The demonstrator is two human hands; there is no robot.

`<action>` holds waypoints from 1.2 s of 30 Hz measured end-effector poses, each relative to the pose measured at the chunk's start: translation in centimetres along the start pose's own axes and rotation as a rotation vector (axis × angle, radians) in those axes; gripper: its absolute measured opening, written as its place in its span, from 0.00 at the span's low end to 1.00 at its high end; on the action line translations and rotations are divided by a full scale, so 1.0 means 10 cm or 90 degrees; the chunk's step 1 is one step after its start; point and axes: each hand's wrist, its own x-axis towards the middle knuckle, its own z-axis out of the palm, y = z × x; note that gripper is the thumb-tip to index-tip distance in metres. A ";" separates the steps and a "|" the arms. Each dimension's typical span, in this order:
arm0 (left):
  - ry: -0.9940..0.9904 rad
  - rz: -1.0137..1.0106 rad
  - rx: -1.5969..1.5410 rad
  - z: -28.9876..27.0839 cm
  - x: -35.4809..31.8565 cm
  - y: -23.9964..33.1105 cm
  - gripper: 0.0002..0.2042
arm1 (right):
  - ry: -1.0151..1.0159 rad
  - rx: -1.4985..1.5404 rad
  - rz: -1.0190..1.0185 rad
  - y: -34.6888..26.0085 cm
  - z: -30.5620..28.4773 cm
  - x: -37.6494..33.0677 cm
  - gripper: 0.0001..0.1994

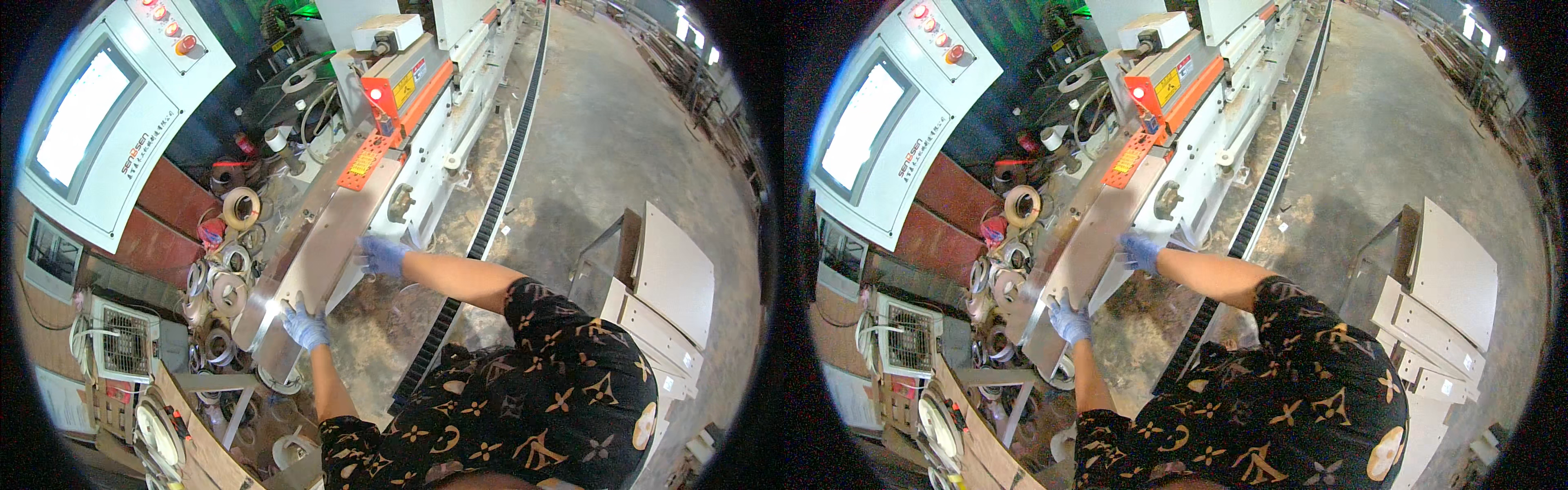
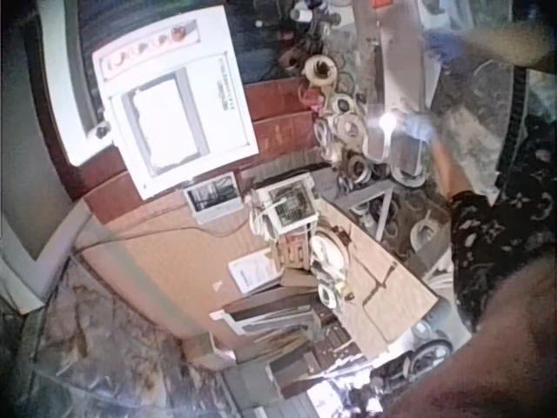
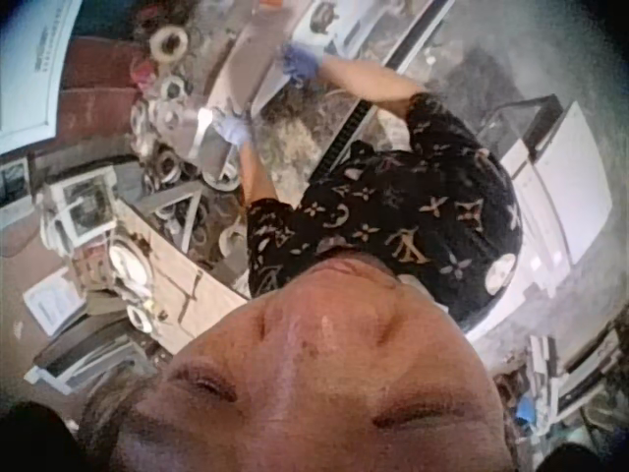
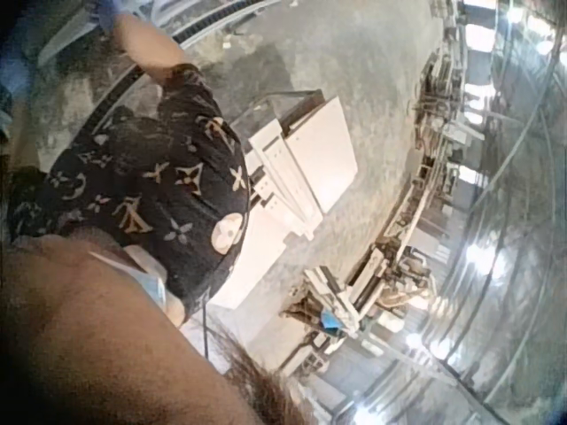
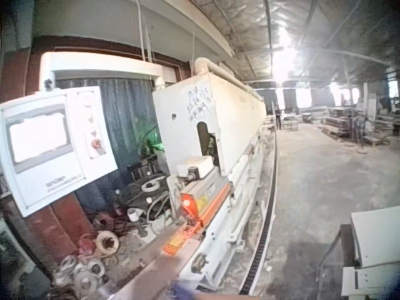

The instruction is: The person repeatedly picks up flat wooden panels from a stack, places them onto a machine conveyor, and then removes them after processing to place them back onto the stack. The person handles the panels by hand while wearing blue gloves.

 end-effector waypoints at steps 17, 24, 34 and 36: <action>0.021 -0.007 0.014 -0.11 0.22 0.26 0.32 | 0.094 0.253 -0.149 0.22 -0.97 -2.89 0.15; -0.043 -0.053 0.156 0.35 0.37 0.40 0.34 | 0.292 0.392 -0.241 0.46 -1.37 -3.49 0.12; -0.076 0.022 0.140 0.92 1.17 1.13 0.27 | 0.694 0.294 -0.453 1.06 -2.08 -4.73 0.14; 0.029 0.022 0.177 0.83 1.17 1.28 0.29 | 0.882 0.231 -0.489 1.16 -2.36 -5.05 0.14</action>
